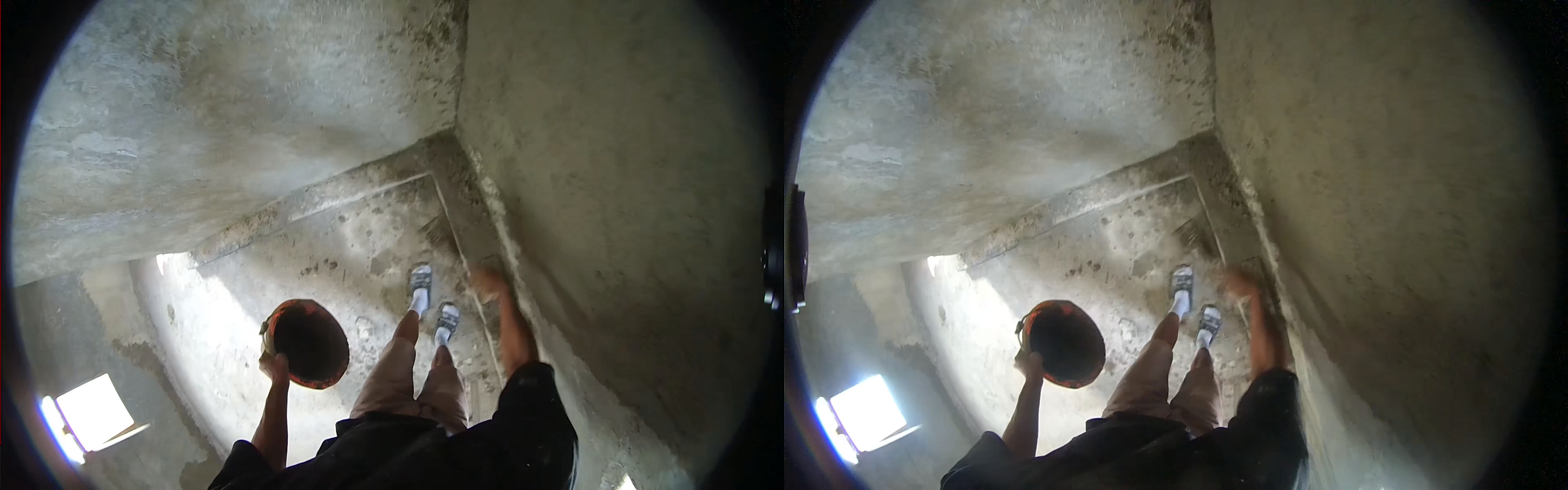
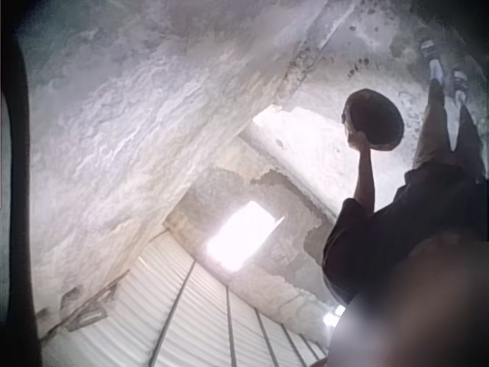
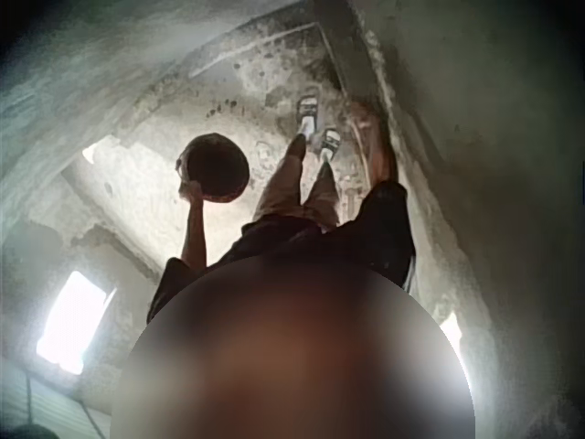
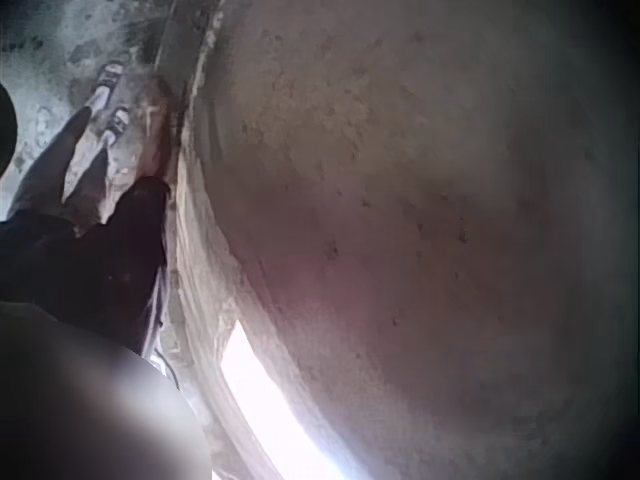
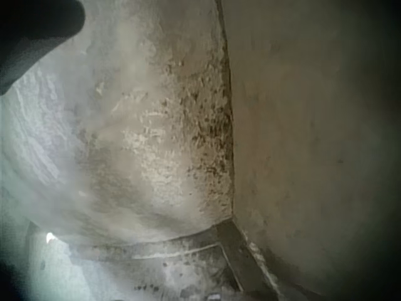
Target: The person picks up a bucket and a trowel, scoops mortar from the bucket, and applies it to the wall. They then use a float to smooth the mortar across the wall surface.
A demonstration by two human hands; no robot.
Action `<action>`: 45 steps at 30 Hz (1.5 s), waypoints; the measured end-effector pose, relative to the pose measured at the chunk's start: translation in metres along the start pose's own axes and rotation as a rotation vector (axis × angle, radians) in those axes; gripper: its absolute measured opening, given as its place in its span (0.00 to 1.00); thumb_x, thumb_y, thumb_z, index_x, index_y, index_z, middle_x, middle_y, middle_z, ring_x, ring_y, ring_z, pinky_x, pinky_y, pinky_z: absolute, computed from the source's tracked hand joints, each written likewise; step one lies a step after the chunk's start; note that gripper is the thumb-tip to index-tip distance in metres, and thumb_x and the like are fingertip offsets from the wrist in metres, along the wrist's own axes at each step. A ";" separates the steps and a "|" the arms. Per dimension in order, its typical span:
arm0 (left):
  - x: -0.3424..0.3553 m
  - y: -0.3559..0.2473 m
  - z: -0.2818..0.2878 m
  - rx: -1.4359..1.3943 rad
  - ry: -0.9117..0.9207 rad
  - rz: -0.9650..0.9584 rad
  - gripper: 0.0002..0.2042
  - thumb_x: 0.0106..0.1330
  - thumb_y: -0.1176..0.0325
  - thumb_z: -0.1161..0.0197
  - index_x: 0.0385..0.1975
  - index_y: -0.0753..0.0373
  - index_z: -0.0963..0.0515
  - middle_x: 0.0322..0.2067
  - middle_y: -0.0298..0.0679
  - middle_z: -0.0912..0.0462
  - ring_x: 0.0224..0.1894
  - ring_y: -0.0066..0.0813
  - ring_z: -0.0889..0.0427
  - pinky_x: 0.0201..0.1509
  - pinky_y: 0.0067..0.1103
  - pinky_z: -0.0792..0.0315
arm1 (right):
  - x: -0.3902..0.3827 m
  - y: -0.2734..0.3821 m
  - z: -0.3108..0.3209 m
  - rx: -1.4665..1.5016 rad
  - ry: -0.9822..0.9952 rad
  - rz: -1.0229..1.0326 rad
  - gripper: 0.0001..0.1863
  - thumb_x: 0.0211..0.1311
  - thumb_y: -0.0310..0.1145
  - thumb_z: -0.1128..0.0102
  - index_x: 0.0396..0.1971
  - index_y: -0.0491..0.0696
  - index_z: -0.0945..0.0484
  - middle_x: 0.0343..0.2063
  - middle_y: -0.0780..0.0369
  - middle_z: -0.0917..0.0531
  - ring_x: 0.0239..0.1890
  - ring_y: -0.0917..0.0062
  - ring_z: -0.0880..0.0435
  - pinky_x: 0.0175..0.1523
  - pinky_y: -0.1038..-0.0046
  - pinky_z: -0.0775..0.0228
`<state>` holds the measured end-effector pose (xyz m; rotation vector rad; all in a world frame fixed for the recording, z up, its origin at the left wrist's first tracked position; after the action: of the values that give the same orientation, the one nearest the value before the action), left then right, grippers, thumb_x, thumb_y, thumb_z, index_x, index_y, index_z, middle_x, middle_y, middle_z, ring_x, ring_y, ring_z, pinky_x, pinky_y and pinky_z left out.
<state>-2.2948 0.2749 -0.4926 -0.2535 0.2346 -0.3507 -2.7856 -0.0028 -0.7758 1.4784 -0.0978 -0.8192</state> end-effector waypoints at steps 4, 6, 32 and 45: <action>-0.002 0.036 0.012 -0.054 -0.052 -0.004 0.12 0.36 0.72 0.50 0.21 0.74 0.28 0.14 0.47 0.26 0.16 0.35 0.27 0.23 0.29 0.33 | 0.062 0.197 0.048 0.470 -0.315 -0.582 0.20 0.53 0.53 0.51 0.29 0.49 0.29 0.16 0.67 0.30 0.15 0.81 0.33 0.20 0.76 0.39; -0.002 0.010 0.006 -0.072 -0.057 -0.099 0.12 0.36 0.71 0.50 0.21 0.73 0.28 0.14 0.48 0.27 0.16 0.37 0.28 0.23 0.30 0.33 | 0.025 0.316 0.029 0.143 -0.168 -0.577 0.24 0.50 0.55 0.48 0.36 0.48 0.29 0.19 0.66 0.27 0.17 0.80 0.29 0.22 0.76 0.37; -0.184 -0.225 0.093 -0.657 0.139 -0.960 0.18 0.41 0.79 0.51 0.36 0.67 0.26 0.27 0.51 0.24 0.29 0.39 0.21 0.33 0.22 0.31 | -0.137 0.232 -0.134 -1.495 -0.605 0.115 0.16 0.50 0.32 0.53 0.40 0.45 0.32 0.37 0.54 0.27 0.36 0.68 0.25 0.36 0.64 0.29; -0.201 -0.199 0.156 -0.591 0.270 -1.007 0.15 0.40 0.78 0.50 0.31 0.70 0.26 0.22 0.48 0.24 0.21 0.29 0.25 0.28 0.20 0.33 | -0.178 0.346 -0.142 0.309 0.194 -0.002 0.20 0.51 0.31 0.45 0.47 0.46 0.32 0.45 0.61 0.27 0.37 0.76 0.25 0.29 0.77 0.31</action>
<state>-2.4980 0.1991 -0.2527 -0.9163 0.4691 -1.3230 -2.6943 0.1709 -0.4107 1.8428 -0.0795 -0.6788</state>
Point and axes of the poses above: each hand's wrist, its own x-axis towards the middle knuckle, its own z-axis out of the back of the hand, y = z × x, the point moved 1 cm from there along x, towards the middle knuckle
